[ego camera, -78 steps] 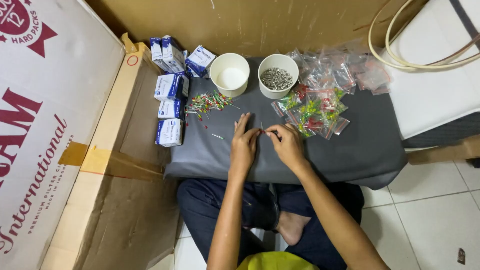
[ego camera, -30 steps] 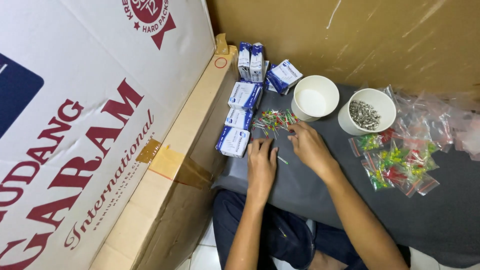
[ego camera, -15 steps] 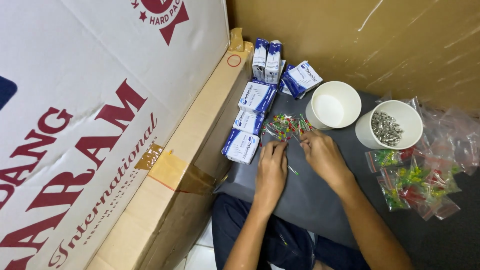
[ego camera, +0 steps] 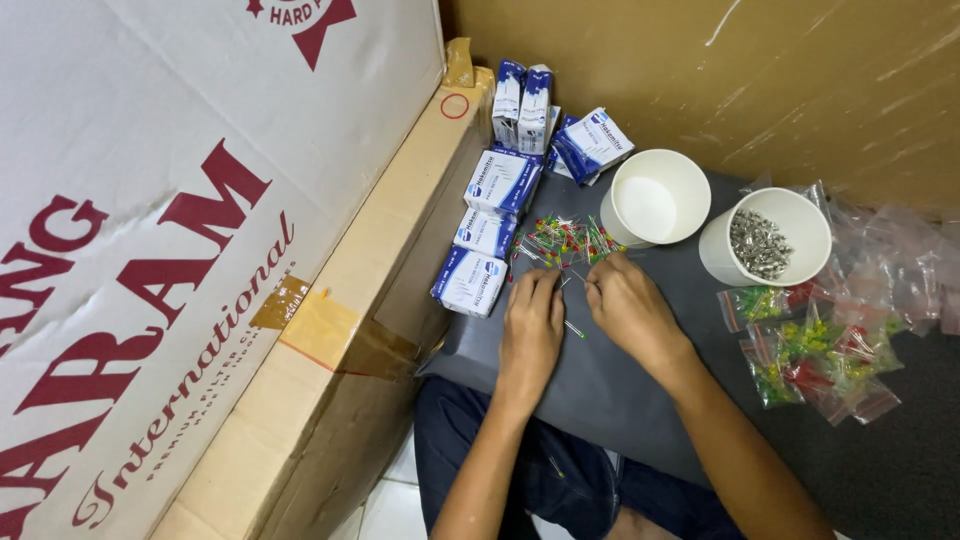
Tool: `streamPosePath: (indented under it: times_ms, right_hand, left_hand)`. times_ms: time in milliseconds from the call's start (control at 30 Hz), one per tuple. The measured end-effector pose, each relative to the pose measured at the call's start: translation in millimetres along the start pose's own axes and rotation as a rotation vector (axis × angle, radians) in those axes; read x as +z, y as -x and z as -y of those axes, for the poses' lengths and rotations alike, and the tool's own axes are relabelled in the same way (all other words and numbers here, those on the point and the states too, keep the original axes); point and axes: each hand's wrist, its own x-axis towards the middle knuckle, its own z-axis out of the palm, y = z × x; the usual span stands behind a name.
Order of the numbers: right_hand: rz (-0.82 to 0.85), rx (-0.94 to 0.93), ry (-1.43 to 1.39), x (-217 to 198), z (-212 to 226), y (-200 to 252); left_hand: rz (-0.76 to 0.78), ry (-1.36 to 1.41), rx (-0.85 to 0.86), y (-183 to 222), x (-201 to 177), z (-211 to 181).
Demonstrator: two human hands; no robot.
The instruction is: Sorting and bagging small LEDs and metal components into plastic bags.
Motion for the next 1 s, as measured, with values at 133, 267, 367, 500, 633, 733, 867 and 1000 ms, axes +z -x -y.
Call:
streamPosePath:
  times_ms: [133, 267, 367, 500, 633, 733, 867, 1000]
  right_hand:
    - [0.007, -0.031, 0.033, 5, -5, 3]
    - [0.035, -0.016, -0.022, -4, -1, 8]
    - [0.024, 0.021, -0.077, -11, 0, 16]
    - [0.004, 0.059, -0.14, -22, 0, 34]
    - [-0.097, 0.07, -0.208, -34, -8, 61]
    - [-0.179, 0.124, -0.241, -33, -28, 84]
    - [-0.279, 0.224, -0.267, -35, -52, 118]
    - [-0.368, 0.291, -0.294, -19, -83, 143]
  left_hand:
    - [-0.001, -0.049, -0.002, 2, -3, -3]
    - [-0.012, -0.067, -0.018, 0, -2, -6]
    - [-0.02, -0.062, -0.004, 2, -2, -6]
    - [-0.055, -0.074, 0.071, 3, 2, -5]
    - [-0.132, 0.056, 0.214, 4, 3, -7]
    - [-0.131, 0.123, 0.275, 11, 6, -8]
    - [-0.14, 0.083, 0.286, 24, 21, -23]
    - [-0.025, 0.105, 0.304, 48, 53, -50]
